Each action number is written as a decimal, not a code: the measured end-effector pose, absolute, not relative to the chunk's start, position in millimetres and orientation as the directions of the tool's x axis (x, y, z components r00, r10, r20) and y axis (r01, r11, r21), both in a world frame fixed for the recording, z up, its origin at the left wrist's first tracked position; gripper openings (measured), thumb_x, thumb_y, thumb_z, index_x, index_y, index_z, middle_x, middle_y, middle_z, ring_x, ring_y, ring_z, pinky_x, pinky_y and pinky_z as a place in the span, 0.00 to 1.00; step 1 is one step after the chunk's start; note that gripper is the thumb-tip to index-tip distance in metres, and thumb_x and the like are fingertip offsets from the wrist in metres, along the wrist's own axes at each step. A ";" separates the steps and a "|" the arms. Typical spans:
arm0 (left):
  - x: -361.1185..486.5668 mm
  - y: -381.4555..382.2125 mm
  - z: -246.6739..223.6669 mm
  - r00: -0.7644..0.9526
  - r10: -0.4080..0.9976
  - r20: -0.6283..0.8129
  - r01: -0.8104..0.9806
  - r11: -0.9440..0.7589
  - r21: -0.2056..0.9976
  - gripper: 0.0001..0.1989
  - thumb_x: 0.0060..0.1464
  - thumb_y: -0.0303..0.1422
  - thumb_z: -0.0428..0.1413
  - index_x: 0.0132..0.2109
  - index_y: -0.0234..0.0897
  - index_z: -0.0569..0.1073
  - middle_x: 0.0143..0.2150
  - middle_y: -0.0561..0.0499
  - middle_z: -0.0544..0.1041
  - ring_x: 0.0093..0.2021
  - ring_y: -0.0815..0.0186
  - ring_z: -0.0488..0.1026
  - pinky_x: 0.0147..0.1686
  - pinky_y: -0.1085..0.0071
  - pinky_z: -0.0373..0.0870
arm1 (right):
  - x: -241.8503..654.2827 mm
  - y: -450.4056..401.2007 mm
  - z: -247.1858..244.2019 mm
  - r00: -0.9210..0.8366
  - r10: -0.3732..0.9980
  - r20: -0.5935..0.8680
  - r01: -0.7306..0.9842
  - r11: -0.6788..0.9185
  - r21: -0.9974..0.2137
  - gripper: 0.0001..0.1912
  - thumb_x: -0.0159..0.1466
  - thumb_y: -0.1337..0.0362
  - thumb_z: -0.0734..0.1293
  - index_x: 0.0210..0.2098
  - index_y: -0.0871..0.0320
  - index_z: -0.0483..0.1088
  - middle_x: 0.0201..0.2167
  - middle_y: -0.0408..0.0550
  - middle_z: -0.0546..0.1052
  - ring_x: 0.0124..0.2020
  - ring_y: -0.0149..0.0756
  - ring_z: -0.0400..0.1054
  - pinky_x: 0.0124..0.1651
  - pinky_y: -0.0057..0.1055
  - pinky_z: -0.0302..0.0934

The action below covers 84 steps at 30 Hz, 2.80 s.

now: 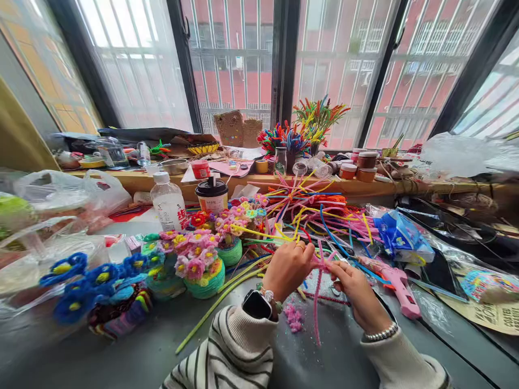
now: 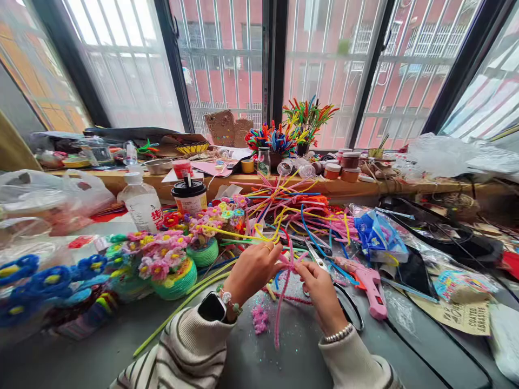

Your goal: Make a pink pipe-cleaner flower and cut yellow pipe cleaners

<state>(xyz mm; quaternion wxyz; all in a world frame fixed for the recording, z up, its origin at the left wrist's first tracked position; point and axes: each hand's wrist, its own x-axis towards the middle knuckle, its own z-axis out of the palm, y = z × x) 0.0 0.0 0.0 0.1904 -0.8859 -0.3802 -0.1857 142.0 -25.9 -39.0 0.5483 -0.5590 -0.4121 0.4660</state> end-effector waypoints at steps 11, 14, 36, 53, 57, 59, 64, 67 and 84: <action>-10.1 5.1 -6.4 0.668 0.592 0.451 0.728 -0.645 -0.231 0.12 0.53 0.37 0.43 0.42 0.36 0.62 0.33 0.48 0.70 0.33 0.63 0.67 0.29 0.68 0.62 | 144.2 -32.9 -27.3 0.205 0.971 -0.127 -0.256 -0.072 -0.964 0.08 0.44 0.60 0.69 0.23 0.57 0.71 0.22 0.41 0.63 0.22 0.27 0.53 0.20 0.22 0.48; -12.6 6.9 -8.9 0.607 0.640 0.471 0.779 -0.597 -0.192 0.13 0.53 0.35 0.43 0.45 0.35 0.61 0.34 0.48 0.70 0.34 0.63 0.67 0.29 0.68 0.62 | 145.9 -32.1 -29.1 0.206 0.967 -0.149 -0.293 -0.084 -0.953 0.08 0.44 0.60 0.69 0.23 0.56 0.70 0.23 0.41 0.63 0.23 0.27 0.54 0.20 0.22 0.50; -15.8 9.3 -18.0 0.554 0.690 0.466 0.812 -0.571 -0.120 0.17 0.53 0.25 0.42 0.51 0.34 0.58 0.36 0.48 0.71 0.33 0.64 0.67 0.30 0.69 0.65 | 145.8 -33.4 -27.7 0.104 0.974 -0.201 -0.501 -0.123 -0.857 0.08 0.47 0.62 0.69 0.24 0.59 0.67 0.18 0.38 0.62 0.18 0.21 0.53 0.19 0.18 0.54; -9.6 -1.5 -10.0 0.216 0.807 0.549 0.506 -0.574 0.644 0.11 0.54 0.32 0.42 0.39 0.39 0.68 0.38 0.49 0.72 0.39 0.66 0.67 0.40 0.70 0.63 | 145.4 -34.6 -28.4 0.158 0.976 -0.149 -0.419 -0.070 -0.905 0.07 0.50 0.61 0.67 0.27 0.57 0.66 0.19 0.38 0.63 0.20 0.24 0.54 0.21 0.21 0.52; -8.3 -2.5 -9.1 0.209 0.879 0.428 0.317 -0.475 0.821 0.11 0.49 0.37 0.48 0.38 0.37 0.69 0.36 0.49 0.72 0.35 0.66 0.68 0.36 0.71 0.64 | 143.2 -36.6 -26.4 0.117 0.984 -0.137 -0.426 -0.075 -0.902 0.08 0.50 0.61 0.67 0.26 0.58 0.66 0.18 0.38 0.62 0.19 0.24 0.52 0.22 0.21 0.51; -6.5 -2.2 -9.6 0.294 0.910 0.292 0.159 -0.348 0.924 0.13 0.46 0.39 0.52 0.36 0.35 0.70 0.33 0.48 0.73 0.32 0.67 0.69 0.32 0.73 0.64 | 140.2 -37.9 -25.3 0.059 0.988 -0.145 -0.425 -0.107 -0.899 0.08 0.50 0.60 0.67 0.26 0.58 0.67 0.18 0.38 0.61 0.19 0.23 0.51 0.22 0.21 0.50; -3.3 -2.5 -9.1 0.491 0.870 0.039 -0.081 0.001 0.997 0.13 0.41 0.38 0.56 0.30 0.30 0.73 0.25 0.50 0.72 0.27 0.70 0.67 0.28 0.75 0.63 | 135.3 -39.4 -25.8 -0.052 0.992 -0.111 -0.342 -0.122 -0.932 0.09 0.52 0.59 0.66 0.27 0.59 0.68 0.17 0.37 0.59 0.18 0.22 0.48 0.21 0.20 0.46; -3.2 -3.6 -8.3 0.499 0.866 -0.027 -0.142 0.113 0.983 0.13 0.39 0.37 0.58 0.29 0.29 0.73 0.25 0.50 0.72 0.26 0.71 0.66 0.29 0.75 0.62 | 136.0 -38.6 -26.2 -0.063 0.993 -0.100 -0.316 -0.115 -0.942 0.10 0.51 0.58 0.66 0.28 0.59 0.69 0.17 0.37 0.60 0.18 0.22 0.48 0.21 0.21 0.44; 0.3 -6.2 -11.8 0.409 0.903 -0.135 -0.270 0.261 0.927 0.12 0.35 0.37 0.60 0.26 0.30 0.71 0.23 0.52 0.71 0.22 0.74 0.65 0.26 0.77 0.61 | 127.6 -39.8 -25.9 -0.098 0.978 -0.182 -0.469 -0.207 -0.858 0.11 0.47 0.57 0.68 0.21 0.60 0.68 0.15 0.37 0.60 0.17 0.22 0.50 0.21 0.21 0.47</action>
